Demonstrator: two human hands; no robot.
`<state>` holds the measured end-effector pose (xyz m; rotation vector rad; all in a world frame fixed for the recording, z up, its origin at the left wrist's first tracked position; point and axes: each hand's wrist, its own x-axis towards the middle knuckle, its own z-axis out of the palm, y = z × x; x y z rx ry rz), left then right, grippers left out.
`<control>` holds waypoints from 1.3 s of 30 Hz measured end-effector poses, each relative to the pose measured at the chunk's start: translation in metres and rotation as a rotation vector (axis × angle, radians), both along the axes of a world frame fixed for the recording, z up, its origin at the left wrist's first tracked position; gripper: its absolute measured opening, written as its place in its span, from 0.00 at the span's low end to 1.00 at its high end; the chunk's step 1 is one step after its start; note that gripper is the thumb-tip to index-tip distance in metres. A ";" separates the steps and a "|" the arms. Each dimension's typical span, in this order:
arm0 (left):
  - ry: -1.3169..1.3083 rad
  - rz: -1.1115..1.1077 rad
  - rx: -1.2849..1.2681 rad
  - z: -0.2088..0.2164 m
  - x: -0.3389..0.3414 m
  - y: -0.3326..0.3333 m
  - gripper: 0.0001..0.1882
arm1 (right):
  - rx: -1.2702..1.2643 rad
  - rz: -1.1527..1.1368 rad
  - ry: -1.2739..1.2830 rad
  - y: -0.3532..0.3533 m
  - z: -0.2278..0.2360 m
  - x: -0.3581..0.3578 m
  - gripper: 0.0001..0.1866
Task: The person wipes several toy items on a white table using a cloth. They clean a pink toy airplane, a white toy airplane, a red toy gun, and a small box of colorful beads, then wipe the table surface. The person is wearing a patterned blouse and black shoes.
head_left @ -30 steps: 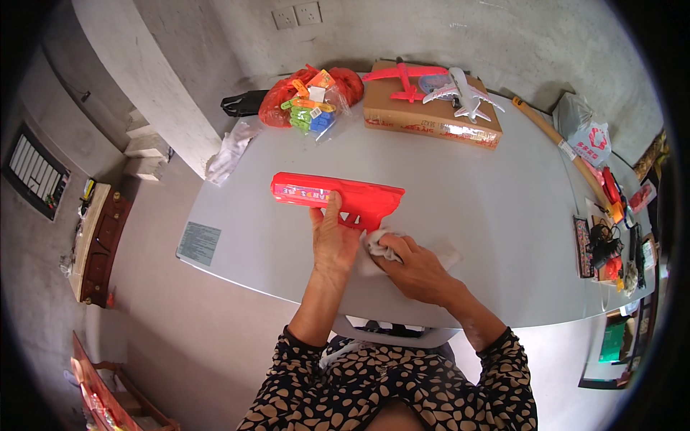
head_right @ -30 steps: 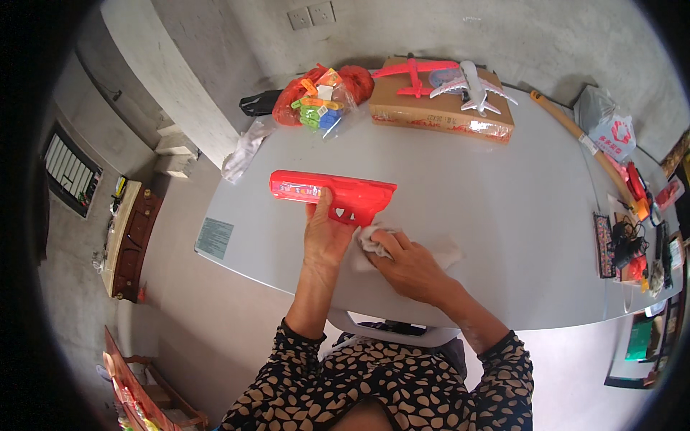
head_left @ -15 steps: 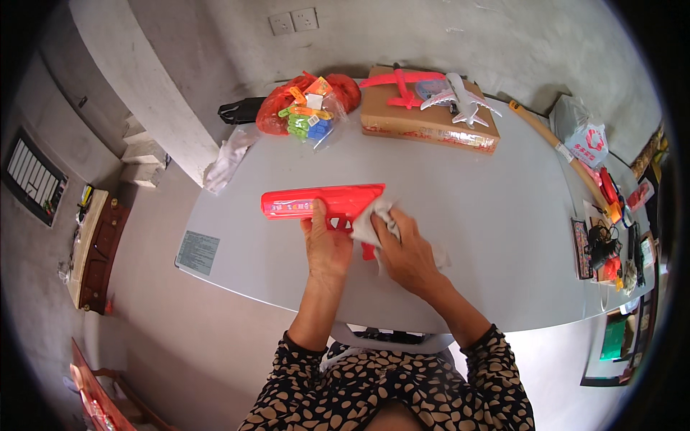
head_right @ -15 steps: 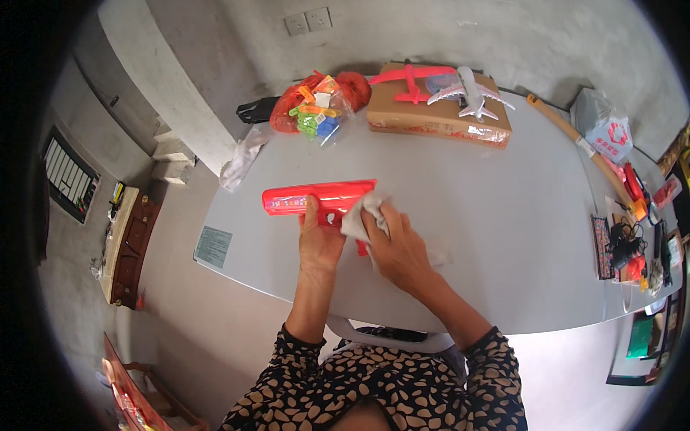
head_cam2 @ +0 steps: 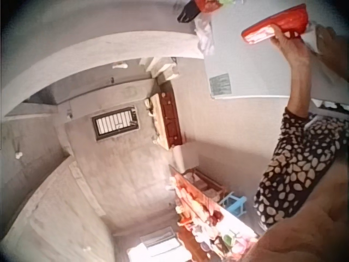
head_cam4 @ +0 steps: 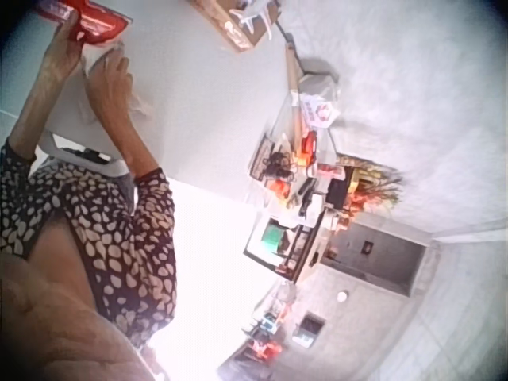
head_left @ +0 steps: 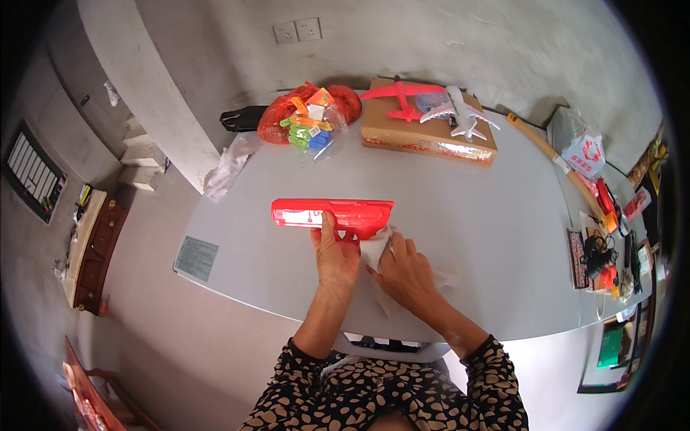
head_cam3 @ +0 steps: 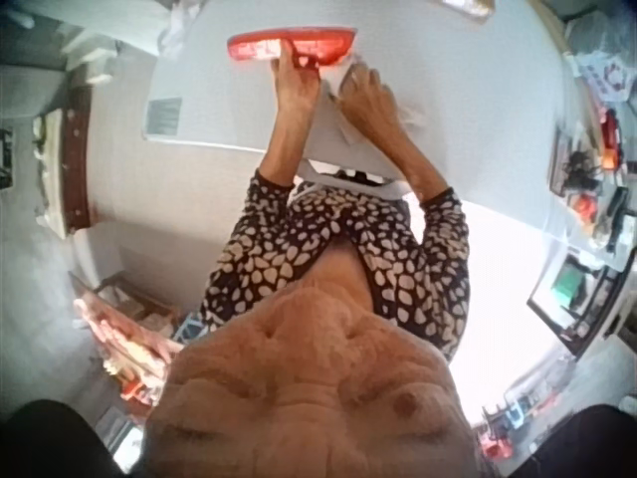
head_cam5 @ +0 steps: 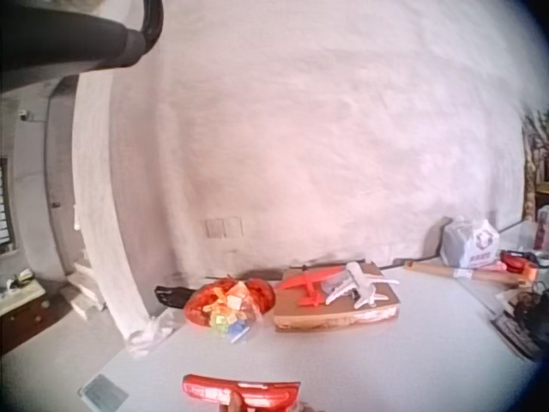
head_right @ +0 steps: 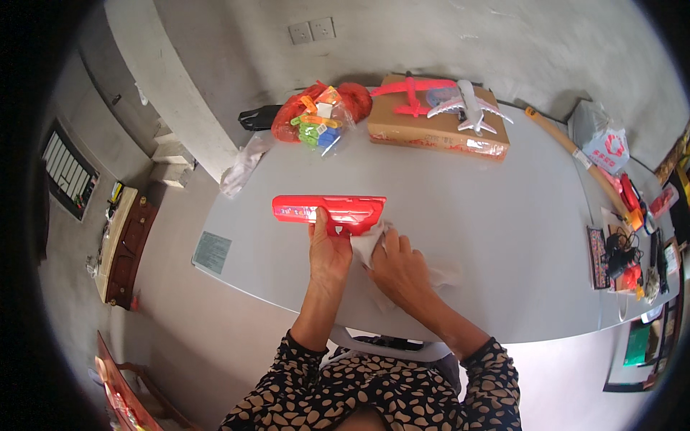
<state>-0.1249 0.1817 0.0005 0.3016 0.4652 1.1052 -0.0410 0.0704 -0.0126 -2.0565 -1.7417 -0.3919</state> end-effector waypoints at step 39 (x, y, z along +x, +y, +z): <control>0.687 -0.047 0.579 -0.051 -0.017 0.022 0.11 | 0.518 -0.098 1.685 0.229 0.010 0.197 0.11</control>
